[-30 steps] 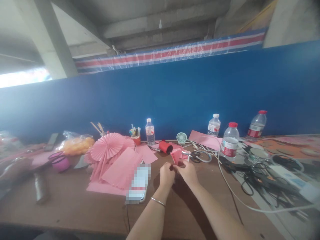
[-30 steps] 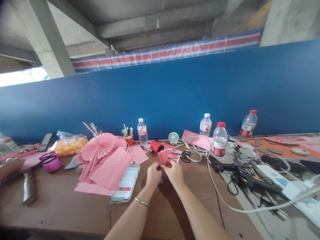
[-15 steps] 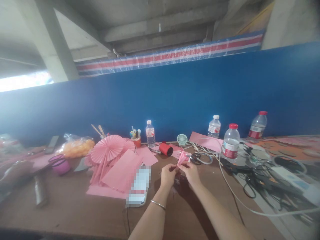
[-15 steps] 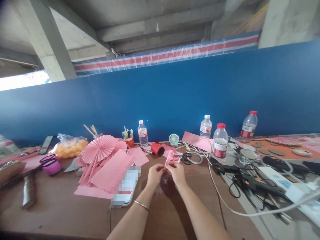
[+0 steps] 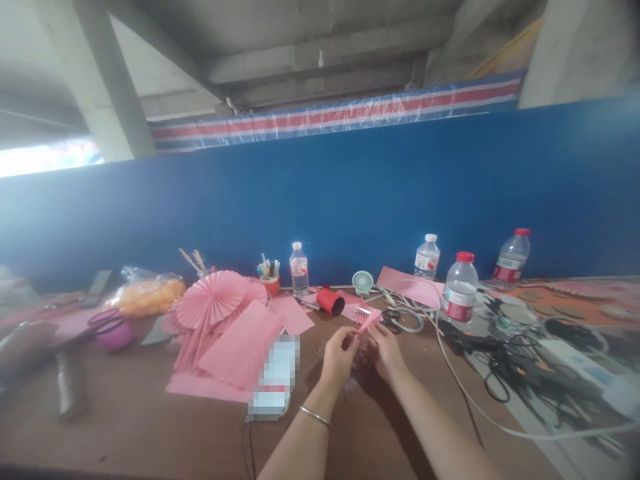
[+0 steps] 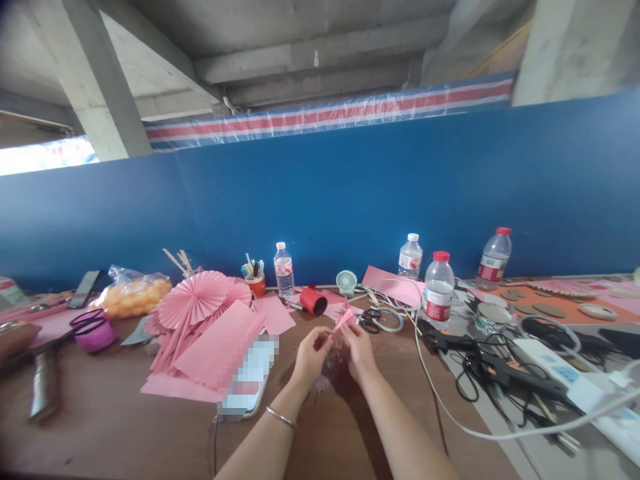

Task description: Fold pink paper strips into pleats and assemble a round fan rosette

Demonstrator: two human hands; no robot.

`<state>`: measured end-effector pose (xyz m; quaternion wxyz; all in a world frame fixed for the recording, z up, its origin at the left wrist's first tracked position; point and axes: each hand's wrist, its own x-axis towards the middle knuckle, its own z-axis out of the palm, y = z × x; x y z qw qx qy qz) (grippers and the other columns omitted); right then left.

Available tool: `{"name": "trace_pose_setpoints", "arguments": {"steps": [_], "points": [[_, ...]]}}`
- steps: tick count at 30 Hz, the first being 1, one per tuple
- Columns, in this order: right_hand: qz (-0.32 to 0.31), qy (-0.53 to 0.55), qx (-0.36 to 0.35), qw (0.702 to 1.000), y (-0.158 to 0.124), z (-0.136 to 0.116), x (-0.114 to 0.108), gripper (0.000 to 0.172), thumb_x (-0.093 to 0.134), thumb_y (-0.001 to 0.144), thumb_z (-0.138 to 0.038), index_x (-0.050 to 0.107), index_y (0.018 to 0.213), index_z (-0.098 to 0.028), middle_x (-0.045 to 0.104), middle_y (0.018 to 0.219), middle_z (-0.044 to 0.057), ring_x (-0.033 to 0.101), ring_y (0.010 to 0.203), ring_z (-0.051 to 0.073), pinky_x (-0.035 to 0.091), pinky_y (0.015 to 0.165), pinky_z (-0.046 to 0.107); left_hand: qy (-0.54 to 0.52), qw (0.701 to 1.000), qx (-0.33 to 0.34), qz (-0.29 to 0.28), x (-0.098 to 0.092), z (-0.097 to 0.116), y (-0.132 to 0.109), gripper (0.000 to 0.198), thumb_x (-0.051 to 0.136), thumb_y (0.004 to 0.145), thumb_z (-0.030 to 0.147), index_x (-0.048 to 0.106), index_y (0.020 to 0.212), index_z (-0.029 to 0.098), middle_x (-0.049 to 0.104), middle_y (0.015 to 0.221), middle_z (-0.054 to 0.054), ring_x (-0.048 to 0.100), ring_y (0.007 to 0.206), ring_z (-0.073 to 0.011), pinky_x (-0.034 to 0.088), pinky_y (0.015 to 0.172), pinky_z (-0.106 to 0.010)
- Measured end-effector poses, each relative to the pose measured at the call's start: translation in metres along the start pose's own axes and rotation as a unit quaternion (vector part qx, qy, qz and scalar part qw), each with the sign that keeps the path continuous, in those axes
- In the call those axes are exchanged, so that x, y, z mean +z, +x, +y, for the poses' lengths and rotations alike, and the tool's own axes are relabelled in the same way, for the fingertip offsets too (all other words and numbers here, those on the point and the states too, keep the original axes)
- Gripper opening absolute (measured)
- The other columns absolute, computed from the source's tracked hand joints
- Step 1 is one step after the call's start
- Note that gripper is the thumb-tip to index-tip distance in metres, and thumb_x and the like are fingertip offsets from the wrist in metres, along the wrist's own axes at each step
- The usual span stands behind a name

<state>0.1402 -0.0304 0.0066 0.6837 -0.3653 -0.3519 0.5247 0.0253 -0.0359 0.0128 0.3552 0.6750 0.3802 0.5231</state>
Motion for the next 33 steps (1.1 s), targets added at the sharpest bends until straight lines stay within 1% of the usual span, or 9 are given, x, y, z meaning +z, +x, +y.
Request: {"name": "trace_pose_setpoints", "arguments": {"steps": [3,5,13,18,21,26,29,31,33], "points": [[-0.009,0.051,0.035,0.998,0.000,0.001,-0.002,0.032,0.065,0.059,-0.044,0.057,0.075,-0.017,0.035,0.036,-0.009,0.030,0.029,0.006,0.023,0.034,0.020,0.015,1.000,0.000,0.002,0.000,-0.005,-0.001,0.016,0.052,0.072,0.028,0.061,0.077,0.015,0.059,0.069,-0.002,0.053,0.064,-0.0131,0.041,0.062,-0.023],[-0.017,0.062,0.041,0.997,0.000,0.001,-0.003,0.030,0.066,0.059,-0.042,0.056,0.074,-0.017,0.032,0.036,-0.010,0.027,0.029,0.005,0.021,0.034,0.019,0.020,1.000,-0.004,0.006,0.001,-0.008,-0.001,0.017,0.053,0.071,0.030,0.061,0.074,0.015,0.059,0.067,-0.002,0.052,0.063,-0.0131,0.040,0.061,-0.023],[0.016,-0.013,-0.002,1.000,0.001,0.002,-0.003,0.037,0.062,0.058,-0.052,0.056,0.061,-0.016,0.041,0.036,-0.006,0.035,0.031,0.008,0.026,0.034,0.022,-0.014,0.999,-0.025,0.026,0.001,-0.001,0.002,0.025,0.057,0.068,0.037,0.062,0.068,0.013,0.059,0.061,-0.002,0.050,0.057,-0.0114,0.039,0.056,-0.021],[0.027,0.077,0.019,0.996,0.002,0.001,0.001,0.029,0.068,0.056,-0.040,0.053,0.055,-0.016,0.041,0.035,-0.007,0.034,0.030,0.006,0.024,0.033,0.020,-0.048,0.997,-0.058,0.022,0.003,-0.003,0.006,0.024,0.062,0.063,0.036,0.062,0.065,0.012,0.058,0.056,0.000,0.050,0.053,-0.0103,0.040,0.052,-0.021],[0.023,0.102,0.033,0.994,0.004,0.001,0.004,0.027,0.069,0.056,-0.037,0.053,0.057,-0.016,0.047,0.039,-0.005,0.037,0.032,0.007,0.027,0.034,0.021,-0.070,0.994,-0.083,0.024,0.007,-0.009,0.008,0.024,0.062,0.063,0.036,0.061,0.068,0.012,0.058,0.055,0.000,0.050,0.050,-0.0092,0.040,0.050,-0.020],[0.046,0.106,0.041,0.992,0.010,0.004,-0.001,0.026,0.068,0.058,-0.037,0.053,0.057,-0.016,0.040,0.035,-0.008,0.031,0.029,0.005,0.022,0.032,0.019,-0.081,0.991,-0.104,0.022,0.008,-0.012,0.011,0.024,0.062,0.064,0.033,0.061,0.078,0.014,0.060,0.061,0.000,0.052,0.052,-0.0095,0.042,0.052,-0.020],[0.047,0.110,0.040,0.992,0.011,0.003,-0.003,0.026,0.068,0.058,-0.037,0.054,0.060,-0.016,0.044,0.039,-0.007,0.037,0.032,0.007,0.028,0.034,0.020,-0.071,0.990,-0.120,0.000,0.004,-0.008,0.013,0.025,0.059,0.067,0.031,0.061,0.085,0.014,0.063,0.067,-0.002,0.056,0.059,-0.0119,0.044,0.057,-0.022],[0.051,0.111,0.043,0.992,0.010,0.001,-0.002,0.026,0.068,0.058,-0.038,0.054,0.063,-0.016,0.049,0.044,-0.005,0.043,0.037,0.009,0.033,0.038,0.022,-0.035,0.992,-0.115,-0.027,0.002,-0.006,0.014,0.023,0.056,0.068,0.032,0.064,0.082,0.015,0.064,0.070,-0.003,0.057,0.064,-0.0135,0.044,0.060,-0.023],[0.064,0.109,0.041,0.991,0.010,0.000,-0.001,0.028,0.068,0.057,-0.040,0.054,0.064,-0.017,0.049,0.044,-0.005,0.044,0.037,0.010,0.034,0.039,0.023,-0.018,0.992,-0.115,-0.051,0.001,-0.006,0.013,0.023,0.055,0.069,0.033,0.065,0.081,0.015,0.064,0.067,-0.003,0.057,0.061,-0.0137,0.044,0.058,-0.022]]}}
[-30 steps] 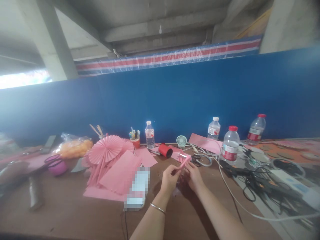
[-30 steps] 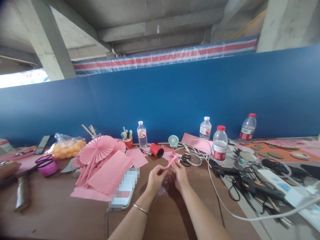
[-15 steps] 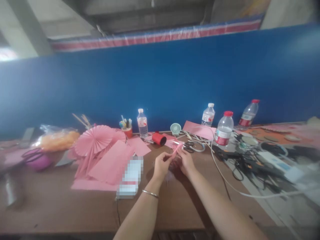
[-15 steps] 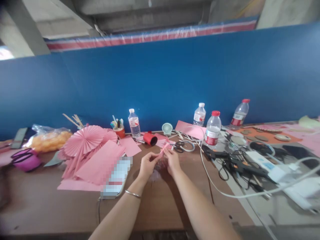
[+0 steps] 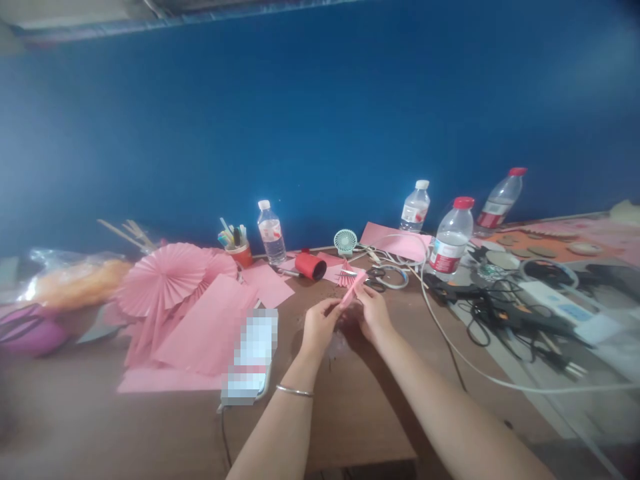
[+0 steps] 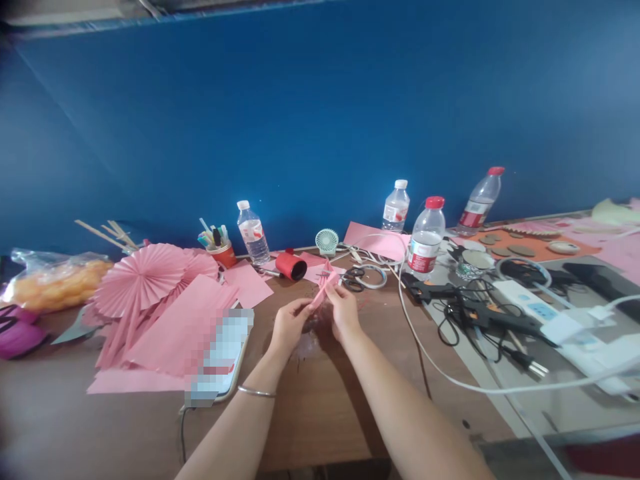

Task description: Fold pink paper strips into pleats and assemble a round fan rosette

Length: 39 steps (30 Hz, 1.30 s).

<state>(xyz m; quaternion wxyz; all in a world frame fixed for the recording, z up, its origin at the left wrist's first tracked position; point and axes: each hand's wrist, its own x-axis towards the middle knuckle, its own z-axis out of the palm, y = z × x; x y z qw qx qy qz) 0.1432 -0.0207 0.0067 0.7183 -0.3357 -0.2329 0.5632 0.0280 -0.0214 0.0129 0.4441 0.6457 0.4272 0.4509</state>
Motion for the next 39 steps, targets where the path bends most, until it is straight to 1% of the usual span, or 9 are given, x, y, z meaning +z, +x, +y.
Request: {"name": "trace_pose_setpoints", "arguments": {"steps": [4,7,11,15,20,23,29,34,39], "points": [[0.006,-0.029,-0.012,0.999,0.001,0.001,0.000,0.031,0.065,0.058,-0.045,0.049,0.058,-0.018,0.037,0.036,-0.009,0.032,0.030,0.006,0.025,0.033,0.021,0.024,1.000,-0.018,0.002,0.002,-0.007,-0.001,0.025,0.055,0.068,0.036,0.065,0.078,0.015,0.062,0.058,-0.001,0.054,0.051,-0.0121,0.040,0.048,-0.021],[-0.007,-0.052,-0.021,0.998,0.001,0.003,-0.001,0.033,0.064,0.059,-0.047,0.048,0.057,-0.018,0.034,0.035,-0.009,0.029,0.030,0.006,0.021,0.033,0.021,0.049,0.998,-0.021,0.019,0.003,-0.010,-0.002,0.025,0.054,0.068,0.038,0.064,0.069,0.015,0.059,0.054,-0.001,0.051,0.047,-0.0107,0.037,0.044,-0.019],[-0.023,-0.030,-0.018,0.999,-0.001,0.004,-0.001,0.034,0.065,0.060,-0.045,0.044,0.056,-0.019,0.029,0.036,-0.010,0.023,0.031,0.004,0.017,0.033,0.019,0.073,0.997,-0.016,0.027,0.001,-0.010,-0.002,0.025,0.054,0.068,0.038,0.063,0.066,0.015,0.057,0.051,0.000,0.049,0.045,-0.0096,0.036,0.043,-0.019],[-0.028,-0.004,-0.007,1.000,-0.002,0.004,0.000,0.035,0.065,0.060,-0.043,0.040,0.054,-0.019,0.023,0.036,-0.012,0.018,0.030,0.003,0.013,0.033,0.019,0.074,0.996,-0.043,0.020,0.001,-0.011,-0.001,0.026,0.053,0.069,0.040,0.063,0.067,0.016,0.057,0.050,0.000,0.048,0.041,-0.0093,0.035,0.038,-0.018],[-0.022,-0.016,-0.024,0.999,0.001,0.004,-0.002,0.031,0.065,0.062,-0.042,0.045,0.059,-0.018,0.033,0.038,-0.010,0.026,0.031,0.004,0.019,0.033,0.019,0.042,0.998,-0.037,-0.012,0.001,-0.010,0.000,0.030,0.050,0.071,0.043,0.063,0.073,0.015,0.059,0.053,-0.001,0.052,0.047,-0.0100,0.040,0.044,-0.019],[-0.031,-0.023,-0.019,0.999,0.002,0.004,-0.003,0.028,0.063,0.063,-0.042,0.048,0.063,-0.018,0.035,0.038,-0.009,0.027,0.030,0.004,0.018,0.032,0.018,-0.018,0.998,-0.061,-0.028,0.000,-0.009,0.002,0.031,0.050,0.071,0.042,0.063,0.074,0.014,0.060,0.057,-0.003,0.052,0.046,-0.0093,0.039,0.042,-0.018],[-0.038,-0.074,-0.036,0.996,0.003,0.003,-0.003,0.026,0.061,0.065,-0.043,0.053,0.069,-0.018,0.033,0.037,-0.010,0.025,0.031,0.005,0.022,0.034,0.019,-0.115,0.989,-0.091,0.003,-0.003,-0.012,0.008,0.033,0.063,0.061,0.039,0.062,0.077,0.011,0.060,0.056,-0.003,0.055,0.049,-0.0104,0.042,0.046,-0.019],[-0.023,-0.202,-0.151,0.967,0.004,0.003,-0.005,0.024,0.063,0.064,-0.037,0.061,0.073,-0.014,0.055,0.057,-0.001,0.048,0.056,0.012,0.038,0.055,0.024,-0.120,0.990,-0.074,0.007,-0.003,-0.018,0.008,0.033,0.062,0.062,0.039,0.062,0.079,0.011,0.064,0.067,-0.006,0.059,0.058,-0.0142,0.046,0.052,-0.023],[-0.040,-0.244,-0.148,0.957,0.005,0.006,-0.008,0.028,0.062,0.064,-0.036,0.063,0.078,-0.013,0.061,0.067,0.003,0.052,0.065,0.016,0.040,0.063,0.029,-0.131,0.990,-0.042,0.011,-0.004,-0.019,0.007,0.032,0.060,0.065,0.037,0.062,0.084,0.011,0.064,0.075,-0.006,0.059,0.068,-0.0150,0.046,0.065,-0.026]]}}
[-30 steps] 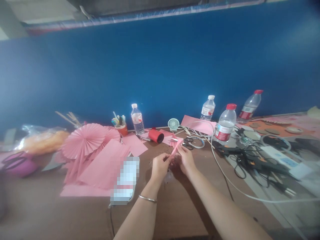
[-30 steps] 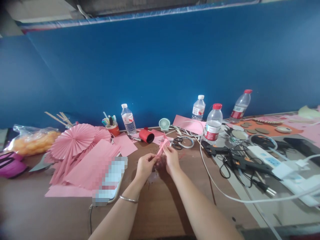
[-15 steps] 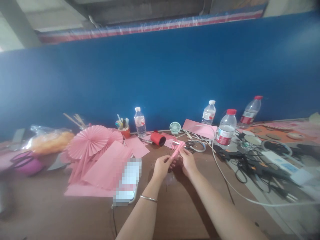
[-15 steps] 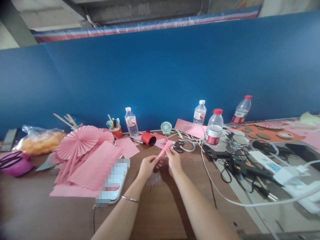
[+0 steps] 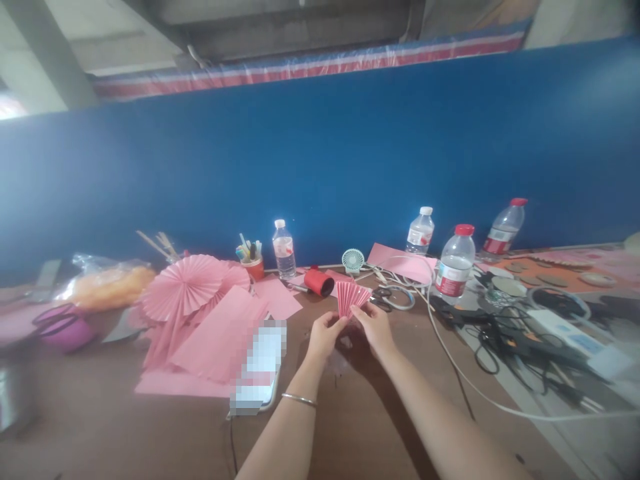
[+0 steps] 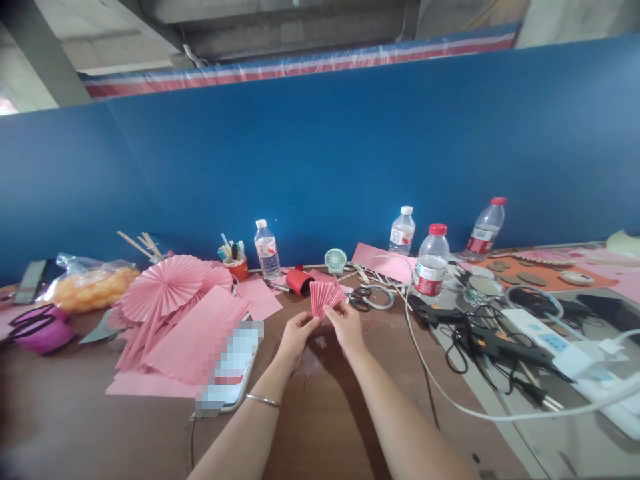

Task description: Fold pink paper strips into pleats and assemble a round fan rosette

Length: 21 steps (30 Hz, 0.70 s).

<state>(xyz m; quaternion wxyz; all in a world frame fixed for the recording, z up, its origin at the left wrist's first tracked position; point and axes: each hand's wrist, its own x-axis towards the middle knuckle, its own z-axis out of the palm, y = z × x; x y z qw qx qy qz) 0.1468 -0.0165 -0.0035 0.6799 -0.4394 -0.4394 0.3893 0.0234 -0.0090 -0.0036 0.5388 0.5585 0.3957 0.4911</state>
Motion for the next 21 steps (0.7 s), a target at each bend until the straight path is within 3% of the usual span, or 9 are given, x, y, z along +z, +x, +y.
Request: {"name": "trace_pose_setpoints", "arguments": {"steps": [7,14,21], "points": [[-0.010,-0.005,0.002,1.000,-0.0001,0.0012,0.0011,0.027,0.062,0.064,-0.036,0.063,0.077,-0.013,0.062,0.070,0.004,0.052,0.064,0.016,0.040,0.063,0.030,0.003,1.000,-0.020,0.001,-0.0016,0.0016,0.0002,0.032,0.062,0.063,0.037,0.064,0.081,0.010,0.064,0.069,-0.005,0.056,0.060,-0.0131,0.044,0.058,-0.023],[0.043,-0.002,0.003,0.999,-0.0009,-0.0031,0.0018,0.025,0.067,0.057,-0.034,0.060,0.070,-0.014,0.060,0.065,0.001,0.051,0.062,0.014,0.040,0.059,0.026,0.013,1.000,-0.016,-0.011,-0.0001,0.0024,-0.0003,0.028,0.063,0.062,0.034,0.065,0.076,0.011,0.064,0.066,-0.004,0.057,0.058,-0.0136,0.044,0.058,-0.024],[0.028,-0.002,0.006,1.000,-0.0005,-0.0008,0.0021,0.026,0.068,0.056,-0.035,0.060,0.069,-0.015,0.058,0.064,0.000,0.049,0.056,0.013,0.039,0.053,0.024,0.060,0.998,-0.015,-0.022,-0.0001,0.0041,-0.0009,0.028,0.063,0.061,0.036,0.065,0.073,0.011,0.063,0.062,-0.004,0.056,0.055,-0.0141,0.043,0.054,-0.024]]}}
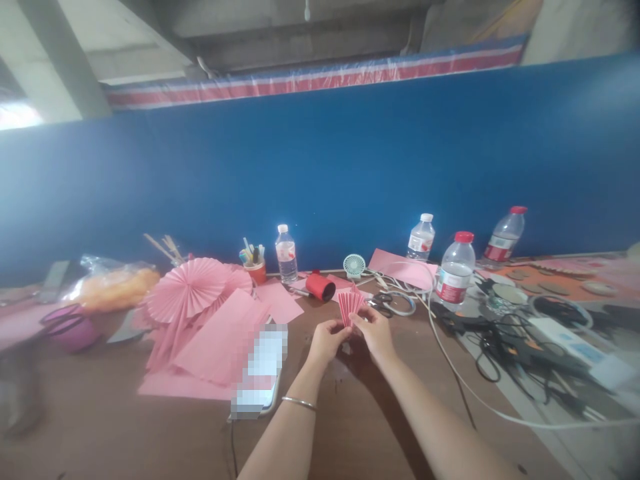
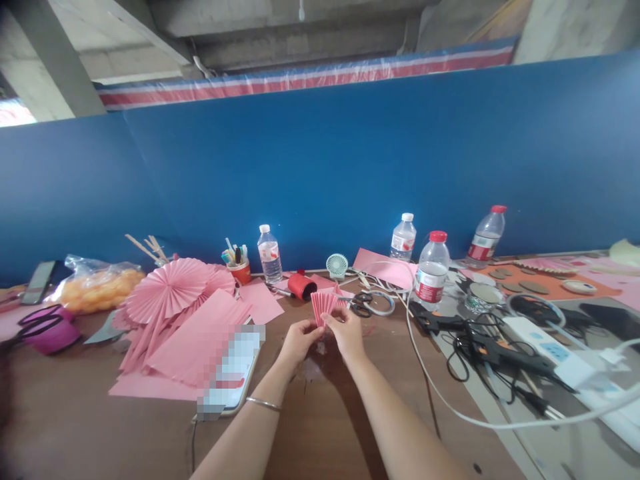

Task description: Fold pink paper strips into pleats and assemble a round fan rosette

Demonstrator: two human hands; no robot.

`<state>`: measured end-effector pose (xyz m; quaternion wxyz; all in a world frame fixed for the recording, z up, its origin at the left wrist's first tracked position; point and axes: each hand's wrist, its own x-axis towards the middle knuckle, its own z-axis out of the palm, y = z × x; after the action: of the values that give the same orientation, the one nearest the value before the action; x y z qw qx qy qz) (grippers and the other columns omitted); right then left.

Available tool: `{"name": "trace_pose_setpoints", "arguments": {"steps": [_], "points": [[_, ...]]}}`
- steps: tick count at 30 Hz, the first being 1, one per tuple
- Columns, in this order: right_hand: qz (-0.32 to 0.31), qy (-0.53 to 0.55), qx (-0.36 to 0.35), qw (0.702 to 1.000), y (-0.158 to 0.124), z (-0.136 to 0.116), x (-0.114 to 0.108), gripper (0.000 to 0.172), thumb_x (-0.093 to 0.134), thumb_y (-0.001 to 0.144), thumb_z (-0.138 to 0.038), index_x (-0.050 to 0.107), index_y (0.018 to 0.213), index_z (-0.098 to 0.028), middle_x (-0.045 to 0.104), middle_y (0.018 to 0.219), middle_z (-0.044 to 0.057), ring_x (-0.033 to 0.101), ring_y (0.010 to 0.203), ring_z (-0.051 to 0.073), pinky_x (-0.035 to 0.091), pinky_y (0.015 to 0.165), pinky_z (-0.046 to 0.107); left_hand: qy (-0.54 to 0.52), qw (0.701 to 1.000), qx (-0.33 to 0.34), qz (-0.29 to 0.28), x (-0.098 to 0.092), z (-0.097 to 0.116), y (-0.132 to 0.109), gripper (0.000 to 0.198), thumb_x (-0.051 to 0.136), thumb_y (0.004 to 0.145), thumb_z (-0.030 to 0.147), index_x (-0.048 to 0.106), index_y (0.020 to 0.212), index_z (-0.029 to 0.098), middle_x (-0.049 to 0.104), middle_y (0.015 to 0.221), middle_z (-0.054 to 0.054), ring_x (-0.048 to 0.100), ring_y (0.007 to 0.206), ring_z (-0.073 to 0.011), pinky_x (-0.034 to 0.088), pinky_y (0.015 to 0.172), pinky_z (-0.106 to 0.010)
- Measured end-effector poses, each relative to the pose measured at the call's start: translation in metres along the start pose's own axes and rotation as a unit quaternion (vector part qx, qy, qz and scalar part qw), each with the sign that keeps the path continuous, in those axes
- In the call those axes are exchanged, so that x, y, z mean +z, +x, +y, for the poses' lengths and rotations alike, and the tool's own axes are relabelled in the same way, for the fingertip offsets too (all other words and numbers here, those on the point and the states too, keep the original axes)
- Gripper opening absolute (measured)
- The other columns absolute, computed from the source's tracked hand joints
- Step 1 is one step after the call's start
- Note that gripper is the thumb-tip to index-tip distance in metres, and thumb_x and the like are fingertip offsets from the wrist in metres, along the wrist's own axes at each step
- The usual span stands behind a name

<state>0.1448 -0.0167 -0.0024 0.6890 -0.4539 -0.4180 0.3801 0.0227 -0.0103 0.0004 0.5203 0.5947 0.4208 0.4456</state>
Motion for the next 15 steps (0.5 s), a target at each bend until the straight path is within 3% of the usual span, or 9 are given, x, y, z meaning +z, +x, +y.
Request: {"name": "trace_pose_setpoints", "arguments": {"steps": [9,15], "points": [[-0.014,0.022,0.004,1.000,0.0005,0.0002,0.0012,0.030,0.068,0.056,-0.039,0.063,0.071,-0.015,0.061,0.065,0.002,0.052,0.059,0.015,0.040,0.055,0.026,-0.045,0.999,0.002,0.001,-0.0008,-0.0020,0.0022,0.032,0.063,0.060,0.038,0.064,0.075,0.009,0.063,0.062,-0.005,0.056,0.055,-0.0129,0.042,0.056,-0.023],[0.008,0.063,0.013,0.998,0.0021,0.0047,-0.0014,0.051,0.043,0.070,-0.060,0.063,0.081,-0.015,0.064,0.070,0.006,0.057,0.063,0.019,0.042,0.058,0.029,-0.104,0.994,-0.016,0.039,-0.0018,-0.0033,0.0022,0.033,0.064,0.061,0.039,0.061,0.077,0.011,0.062,0.064,-0.002,0.054,0.054,-0.0098,0.042,0.055,-0.021]]}}
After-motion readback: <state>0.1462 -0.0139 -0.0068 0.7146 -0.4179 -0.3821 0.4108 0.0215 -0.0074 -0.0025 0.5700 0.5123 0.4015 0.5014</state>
